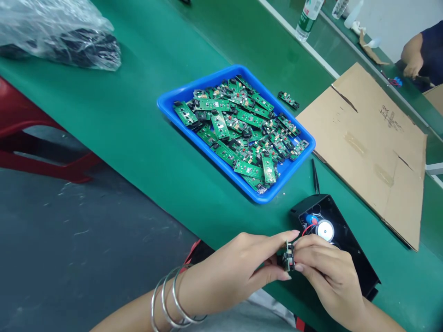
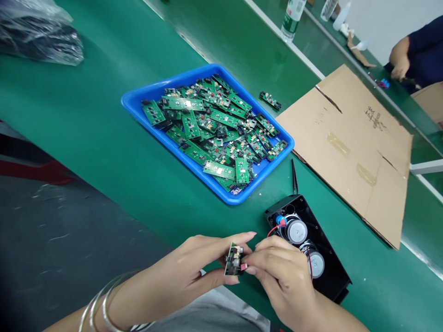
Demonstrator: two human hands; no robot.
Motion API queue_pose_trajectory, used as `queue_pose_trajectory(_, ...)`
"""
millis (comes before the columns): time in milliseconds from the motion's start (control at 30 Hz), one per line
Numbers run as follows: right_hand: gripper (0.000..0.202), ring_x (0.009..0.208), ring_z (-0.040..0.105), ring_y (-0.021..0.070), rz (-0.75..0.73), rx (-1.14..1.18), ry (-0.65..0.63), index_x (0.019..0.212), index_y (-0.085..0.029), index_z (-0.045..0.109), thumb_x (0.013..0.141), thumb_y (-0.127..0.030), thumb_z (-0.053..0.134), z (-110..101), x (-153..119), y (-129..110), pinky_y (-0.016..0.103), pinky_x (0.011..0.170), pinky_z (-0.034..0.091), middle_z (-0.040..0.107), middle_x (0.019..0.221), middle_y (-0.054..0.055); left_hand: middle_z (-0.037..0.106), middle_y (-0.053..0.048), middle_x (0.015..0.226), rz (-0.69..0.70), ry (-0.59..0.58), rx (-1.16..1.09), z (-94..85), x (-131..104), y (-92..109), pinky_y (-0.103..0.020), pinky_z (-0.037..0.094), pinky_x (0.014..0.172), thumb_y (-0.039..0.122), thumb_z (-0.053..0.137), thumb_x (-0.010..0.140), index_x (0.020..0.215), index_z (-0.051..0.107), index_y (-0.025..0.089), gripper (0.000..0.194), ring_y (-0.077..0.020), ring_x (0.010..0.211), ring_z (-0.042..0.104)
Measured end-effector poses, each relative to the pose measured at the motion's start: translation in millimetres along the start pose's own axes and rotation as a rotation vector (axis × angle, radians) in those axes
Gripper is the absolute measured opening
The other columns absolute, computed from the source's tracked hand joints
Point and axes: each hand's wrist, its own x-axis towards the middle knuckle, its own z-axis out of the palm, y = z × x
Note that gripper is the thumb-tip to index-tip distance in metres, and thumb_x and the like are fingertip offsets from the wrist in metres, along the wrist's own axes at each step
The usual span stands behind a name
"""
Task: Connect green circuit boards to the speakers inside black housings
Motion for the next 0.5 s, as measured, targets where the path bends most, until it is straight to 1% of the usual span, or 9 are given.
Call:
queue_pose_trajectory(100,0.016,0.068,0.060,0.0131,-0.006,-0.005,0.005,0.083,-0.015,0.064,0.086,-0.008,0.050,-0.1,0.1,-0.2,0.024,0.062,0.054,0.067,0.072,0.003,0.072,0.001,0.091,-0.004,-0.008,0.004,-0.6,0.0,0.3,-0.020,0.051,0.072,0.027,0.050,0.088,0.130,0.043,0.025,0.042,-0.0132,0.077,0.066)
queue_pose_trajectory(267,0.018,0.068,0.061,0.0135,-0.001,-0.010,0.007,0.087,-0.017,0.065,0.087,-0.009,0.050,-0.5,0.3,-0.6,0.025,0.061,0.054,0.067,0.071,0.003,0.072,0.002,0.091,-0.022,-0.013,0.014,0.2,-0.4,1.1,-0.021,0.051,0.072,0.027,0.049,0.089,0.130,0.042,0.026,0.042,-0.0132,0.077,0.066)
queue_pose_trajectory(500,0.018,0.069,0.060,0.0132,-0.029,-0.016,0.008,0.087,-0.016,0.065,0.087,-0.007,0.049,-0.1,-0.7,-0.6,0.024,0.062,0.054,0.068,0.074,0.004,0.071,0.000,0.091,0.020,0.005,0.086,0.3,0.6,1.4,-0.021,0.050,0.070,0.030,0.050,0.088,0.129,0.044,0.023,0.041,-0.0143,0.077,0.065)
